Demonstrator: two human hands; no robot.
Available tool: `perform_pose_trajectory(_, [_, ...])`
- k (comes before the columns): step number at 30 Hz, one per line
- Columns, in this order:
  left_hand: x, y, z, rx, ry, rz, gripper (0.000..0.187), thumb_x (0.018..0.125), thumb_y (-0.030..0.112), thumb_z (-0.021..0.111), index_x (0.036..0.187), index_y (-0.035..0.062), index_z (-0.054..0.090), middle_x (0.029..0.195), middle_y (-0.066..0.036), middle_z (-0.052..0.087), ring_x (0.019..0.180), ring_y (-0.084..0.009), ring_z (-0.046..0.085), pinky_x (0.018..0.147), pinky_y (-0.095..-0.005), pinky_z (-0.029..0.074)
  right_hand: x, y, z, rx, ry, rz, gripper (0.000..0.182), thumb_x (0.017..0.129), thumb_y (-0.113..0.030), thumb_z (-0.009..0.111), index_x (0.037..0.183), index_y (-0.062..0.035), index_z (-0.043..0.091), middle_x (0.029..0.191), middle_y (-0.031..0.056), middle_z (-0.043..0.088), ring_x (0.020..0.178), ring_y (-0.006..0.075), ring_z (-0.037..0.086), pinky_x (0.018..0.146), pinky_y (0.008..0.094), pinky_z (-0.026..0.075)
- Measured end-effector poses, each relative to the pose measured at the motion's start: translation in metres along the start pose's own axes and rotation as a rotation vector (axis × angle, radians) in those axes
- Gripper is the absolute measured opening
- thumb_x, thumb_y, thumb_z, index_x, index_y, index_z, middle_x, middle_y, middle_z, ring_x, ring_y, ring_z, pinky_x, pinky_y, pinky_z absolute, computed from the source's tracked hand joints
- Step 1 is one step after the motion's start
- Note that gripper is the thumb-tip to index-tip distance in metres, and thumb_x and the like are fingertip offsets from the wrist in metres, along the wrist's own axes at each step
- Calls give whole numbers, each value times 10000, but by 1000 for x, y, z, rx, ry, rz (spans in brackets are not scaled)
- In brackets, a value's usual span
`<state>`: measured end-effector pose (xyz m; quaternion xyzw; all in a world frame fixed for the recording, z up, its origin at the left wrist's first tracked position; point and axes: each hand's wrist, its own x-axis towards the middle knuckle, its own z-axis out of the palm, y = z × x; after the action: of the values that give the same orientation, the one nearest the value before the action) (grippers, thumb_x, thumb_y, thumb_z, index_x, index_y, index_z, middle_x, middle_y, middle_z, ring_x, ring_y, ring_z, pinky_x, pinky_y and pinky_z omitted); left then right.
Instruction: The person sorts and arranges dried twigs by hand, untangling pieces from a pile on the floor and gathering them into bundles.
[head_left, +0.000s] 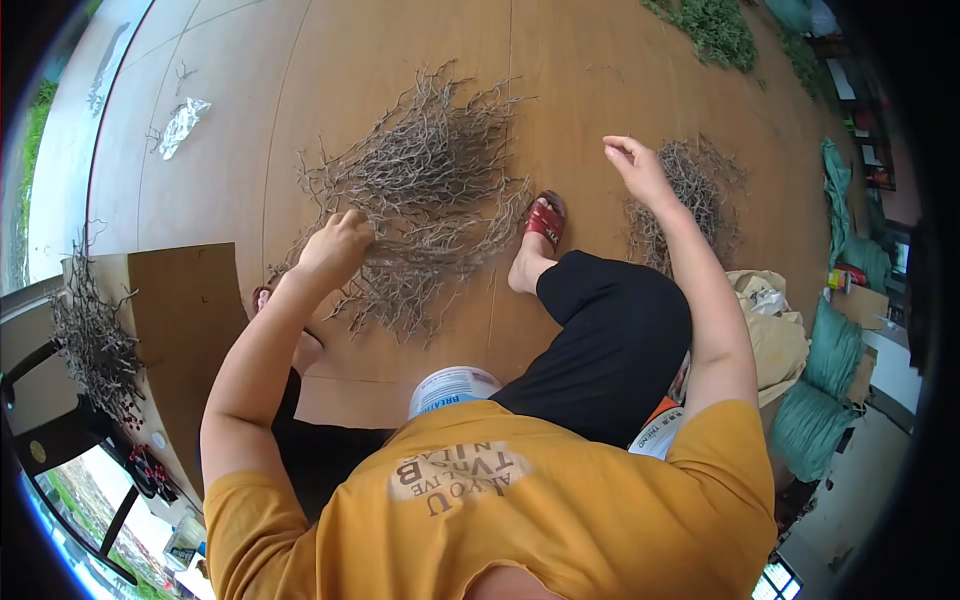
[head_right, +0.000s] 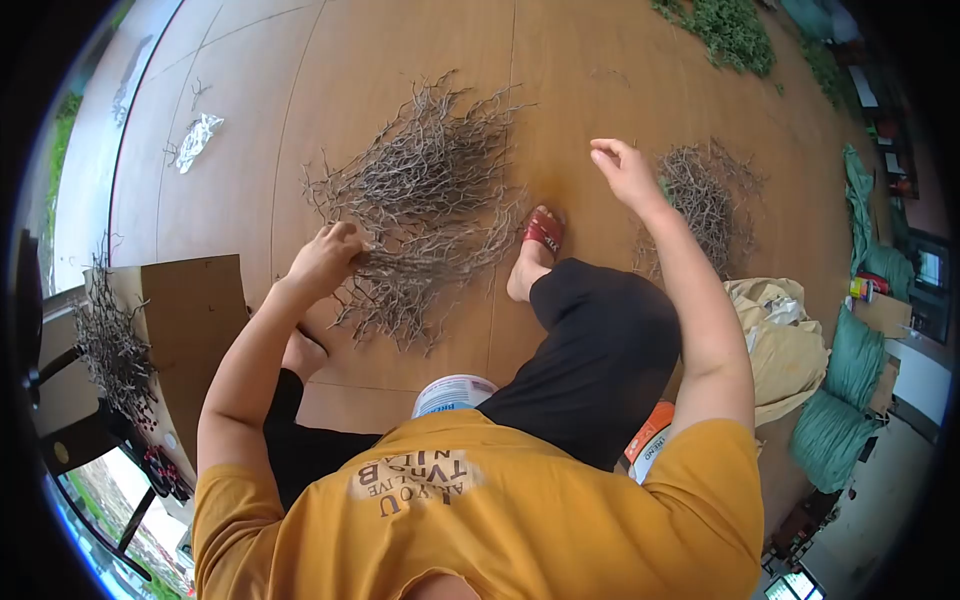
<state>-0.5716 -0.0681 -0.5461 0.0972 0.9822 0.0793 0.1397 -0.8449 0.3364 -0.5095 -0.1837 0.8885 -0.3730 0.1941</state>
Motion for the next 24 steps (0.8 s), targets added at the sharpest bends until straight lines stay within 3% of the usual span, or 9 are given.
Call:
perform_pose_trajectory(5, [-44,-6,-36,-453,-74,-397,233,868,249,598,971,40,596,819,-170,629,709,-284,630,652,-413,485,-24,-104,-9,186,-30,-121,275,930,-191,553,1121,2,597,1041,82,642,987,126,589,879,270,449])
perform_pose_trajectory(6, [-51,-5,-48,-756,28,-485,211,886,225,584,965,29,592,732,-120,624,605,-208,582,560,-353,462,-37,-132,-9,240,-80,-142,276,949,-193,520,1135,0,586,1040,68,626,1015,126,563,910,274,432])
perform_pose_trajectory(9, [-80,17,-97,-1012,142,-525,191,903,202,567,954,20,593,740,-59,636,554,-121,526,489,-277,419,-75,-189,1,266,-274,-220,272,946,-210,528,1109,-3,598,974,57,635,986,122,573,878,274,451])
perform_pose_trajectory(11, [-104,36,-128,-1248,244,-550,170,928,191,549,969,32,594,770,-18,645,574,-53,521,464,-220,388,-105,-213,21,295,-561,-98,322,945,-266,529,1100,7,601,962,66,655,951,141,594,852,282,465])
perform_pose_trajectory(13, [-123,46,-142,-1407,389,-560,156,932,188,549,979,44,591,784,-22,651,581,-48,532,462,-208,390,-132,-240,38,-122,-874,-252,425,942,-349,519,1130,26,585,1001,107,664,952,192,612,849,307,470])
perform_pose_trajectory(15, [-133,58,-151,-1579,564,-490,144,930,198,563,992,68,570,804,-43,664,581,-53,548,447,-202,389,-155,-260,70,-402,-1119,-129,521,925,-446,507,1144,20,587,1072,150,646,1038,230,592,898,311,443])
perform_pose_trajectory(17, [-137,72,-158,-1684,752,-451,130,933,198,559,979,77,561,814,-54,672,567,-58,550,433,-204,386,-168,-247,108,-371,-1298,-288,597,909,-499,500,1258,-15,514,1217,141,580,1141,266,536,959,336,403])
perform_pose_trajectory(23, [-132,85,-150,-1822,772,-385,119,937,205,551,973,92,546,841,-65,673,603,-82,590,453,-202,426,-164,-246,168,1612,-872,3,620,897,-436,571,1406,-175,331,1346,17,465,1161,236,512,979,383,392])
perform_pose_trajectory(24, [-128,86,-147,-1822,754,-380,118,939,203,549,976,91,549,845,-60,671,622,-83,596,467,-205,438,-158,-250,166,1560,-772,20,574,905,-400,571,1391,-189,352,1329,7,478,1148,211,517,971,376,397])
